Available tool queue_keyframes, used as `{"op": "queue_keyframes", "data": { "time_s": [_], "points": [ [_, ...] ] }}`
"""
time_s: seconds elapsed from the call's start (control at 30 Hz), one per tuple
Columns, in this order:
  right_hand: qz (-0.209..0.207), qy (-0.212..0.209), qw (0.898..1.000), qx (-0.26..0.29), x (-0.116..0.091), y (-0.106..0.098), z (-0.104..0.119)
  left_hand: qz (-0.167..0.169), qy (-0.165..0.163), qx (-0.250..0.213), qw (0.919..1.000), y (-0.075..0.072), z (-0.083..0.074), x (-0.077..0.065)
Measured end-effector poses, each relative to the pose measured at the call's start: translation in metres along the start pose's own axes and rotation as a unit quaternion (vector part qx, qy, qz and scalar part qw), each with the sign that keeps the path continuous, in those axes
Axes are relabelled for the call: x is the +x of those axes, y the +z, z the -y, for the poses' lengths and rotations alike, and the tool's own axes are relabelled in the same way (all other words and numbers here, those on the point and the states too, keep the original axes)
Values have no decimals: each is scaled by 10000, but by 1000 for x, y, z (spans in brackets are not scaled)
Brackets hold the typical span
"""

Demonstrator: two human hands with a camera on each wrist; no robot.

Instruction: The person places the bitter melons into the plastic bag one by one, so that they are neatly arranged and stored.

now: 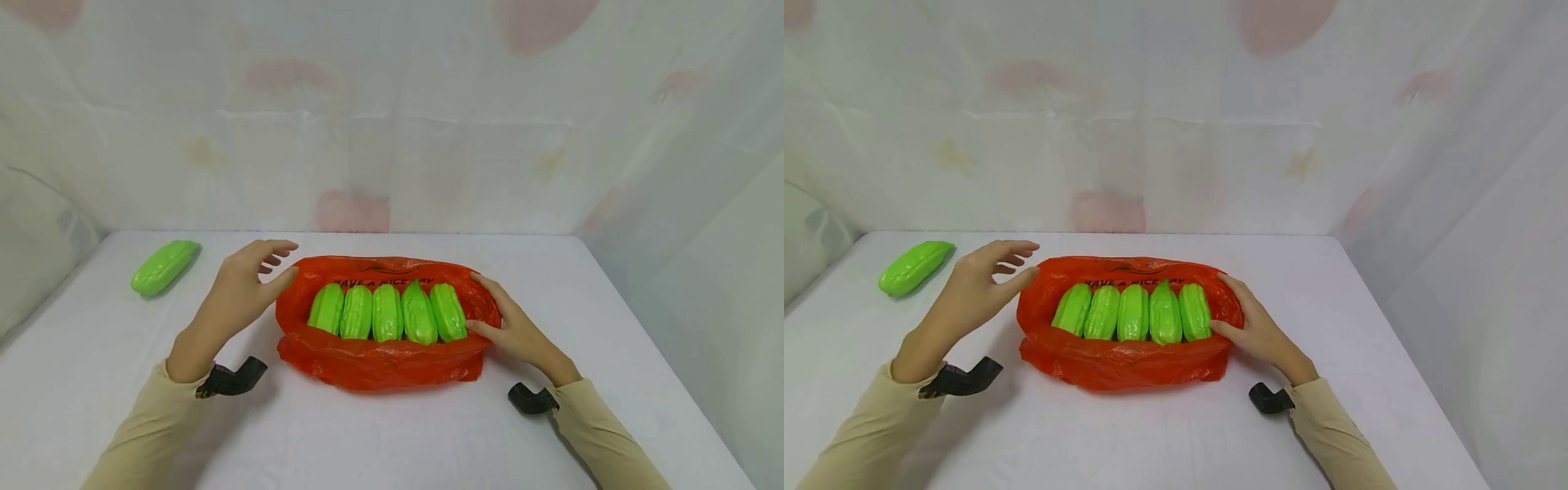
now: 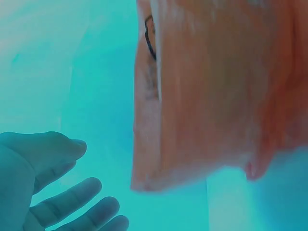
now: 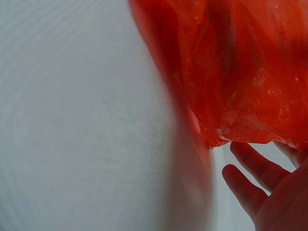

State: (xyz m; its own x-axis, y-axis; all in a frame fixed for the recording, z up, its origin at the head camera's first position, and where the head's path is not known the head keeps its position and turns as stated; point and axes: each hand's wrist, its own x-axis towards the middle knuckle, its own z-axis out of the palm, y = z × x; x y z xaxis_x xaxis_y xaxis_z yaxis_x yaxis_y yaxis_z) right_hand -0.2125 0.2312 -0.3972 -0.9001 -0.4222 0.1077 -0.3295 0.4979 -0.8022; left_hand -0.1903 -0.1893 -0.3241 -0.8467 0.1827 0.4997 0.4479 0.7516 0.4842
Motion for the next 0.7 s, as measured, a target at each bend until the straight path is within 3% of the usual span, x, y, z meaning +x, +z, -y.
{"op": "queue_keyframes", "data": {
  "time_s": [0.47,0.7],
  "points": [
    [-2,23,10000,-2,0,0,1,-40,-539,225,9983,-19,34,-4],
    [-7,8,10000,-5,0,0,1,49,-995,74,9950,-29,50,-6]
  ]
}}
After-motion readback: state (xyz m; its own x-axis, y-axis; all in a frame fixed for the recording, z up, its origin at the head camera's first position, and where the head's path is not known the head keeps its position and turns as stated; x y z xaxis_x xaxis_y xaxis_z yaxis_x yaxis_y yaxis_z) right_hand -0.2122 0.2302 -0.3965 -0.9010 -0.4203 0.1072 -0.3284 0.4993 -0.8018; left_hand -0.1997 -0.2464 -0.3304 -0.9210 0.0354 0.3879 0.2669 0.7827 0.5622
